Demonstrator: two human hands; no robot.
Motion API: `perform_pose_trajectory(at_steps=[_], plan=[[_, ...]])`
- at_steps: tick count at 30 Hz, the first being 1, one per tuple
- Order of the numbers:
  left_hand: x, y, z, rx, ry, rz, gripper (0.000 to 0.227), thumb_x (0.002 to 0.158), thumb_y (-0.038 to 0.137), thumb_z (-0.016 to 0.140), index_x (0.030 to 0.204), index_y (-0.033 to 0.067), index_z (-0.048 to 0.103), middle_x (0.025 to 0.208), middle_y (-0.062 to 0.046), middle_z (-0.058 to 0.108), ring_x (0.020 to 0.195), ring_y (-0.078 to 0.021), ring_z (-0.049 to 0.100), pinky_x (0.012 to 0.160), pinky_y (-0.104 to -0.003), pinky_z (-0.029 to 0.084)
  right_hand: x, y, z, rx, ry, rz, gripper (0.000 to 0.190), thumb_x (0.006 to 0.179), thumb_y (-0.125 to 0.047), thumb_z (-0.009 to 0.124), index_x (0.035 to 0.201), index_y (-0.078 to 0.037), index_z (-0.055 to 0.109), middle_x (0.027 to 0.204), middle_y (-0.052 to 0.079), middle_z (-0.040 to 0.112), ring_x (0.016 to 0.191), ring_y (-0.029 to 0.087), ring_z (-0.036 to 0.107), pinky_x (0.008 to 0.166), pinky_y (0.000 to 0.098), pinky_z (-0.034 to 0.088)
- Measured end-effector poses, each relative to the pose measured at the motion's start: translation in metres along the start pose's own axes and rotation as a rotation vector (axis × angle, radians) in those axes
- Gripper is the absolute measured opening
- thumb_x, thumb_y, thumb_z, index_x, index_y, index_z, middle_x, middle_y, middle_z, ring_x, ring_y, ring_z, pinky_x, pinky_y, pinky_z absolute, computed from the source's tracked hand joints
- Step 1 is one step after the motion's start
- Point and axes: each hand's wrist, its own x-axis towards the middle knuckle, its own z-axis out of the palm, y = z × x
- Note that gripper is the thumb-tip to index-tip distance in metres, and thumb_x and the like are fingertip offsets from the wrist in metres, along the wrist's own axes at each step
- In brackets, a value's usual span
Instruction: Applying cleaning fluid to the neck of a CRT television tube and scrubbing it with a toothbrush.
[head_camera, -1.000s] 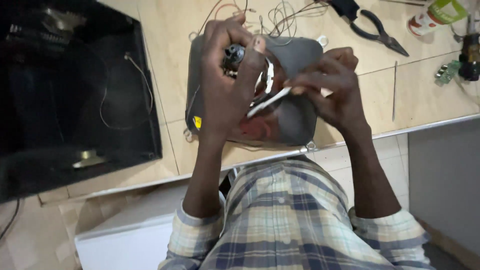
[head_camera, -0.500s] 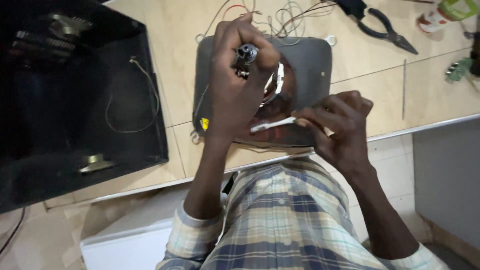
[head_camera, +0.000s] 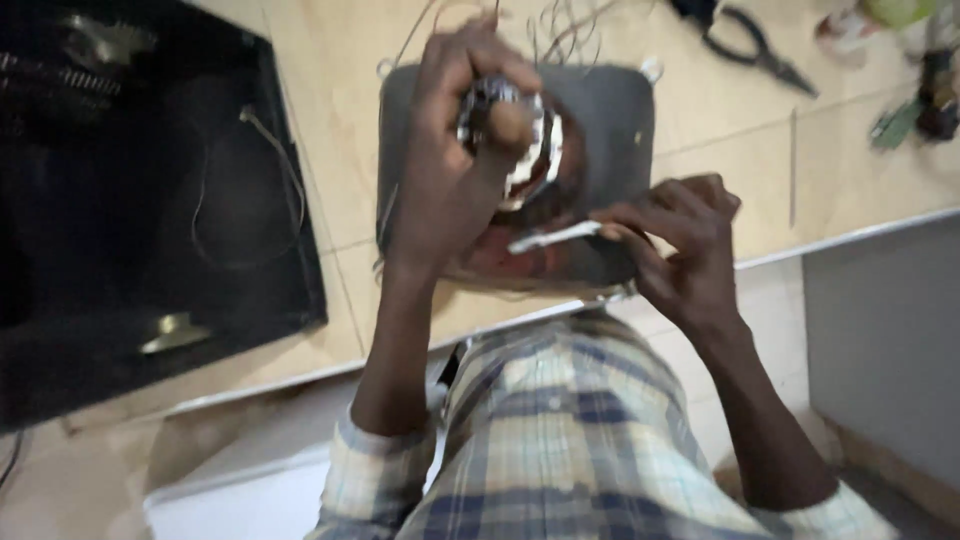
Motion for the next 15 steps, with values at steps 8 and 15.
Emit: perform_pose_trajectory(at_steps=[8, 15], plan=[[0.002, -0.006, -0.002, 0.008, -0.008, 0.065, 0.047, 0.109, 0.06, 0.038, 0.113, 0.0159, 0.054, 0.111, -0.003, 0.049, 0.103, -0.0193, 0.053, 0.094, -0.034, 0.045, 0.0, 0.007, -0.011, 0.158, -0.075, -0.055, 0.022, 0.106, -0.004, 0.059, 0.091, -0.015, 0.071, 0.094, 0.003, 0.075, 0.081, 0.021, 0.065, 0.093, 0.0434, 0.037], [0.003, 0.007, -0.005, -0.108, -0.104, -0.036, 0.025, 0.107, 0.04, 0.05, 0.108, 0.0151, 0.053, 0.113, -0.002, 0.053, 0.113, -0.02, 0.055, 0.117, -0.041, 0.04, 0.009, -0.008, -0.001, -0.094, 0.014, -0.034, 0.017, 0.107, -0.028, 0.071, 0.107, -0.015, 0.081, 0.093, 0.005, 0.07, 0.088, 0.025, 0.055, 0.091, 0.044, 0.03]])
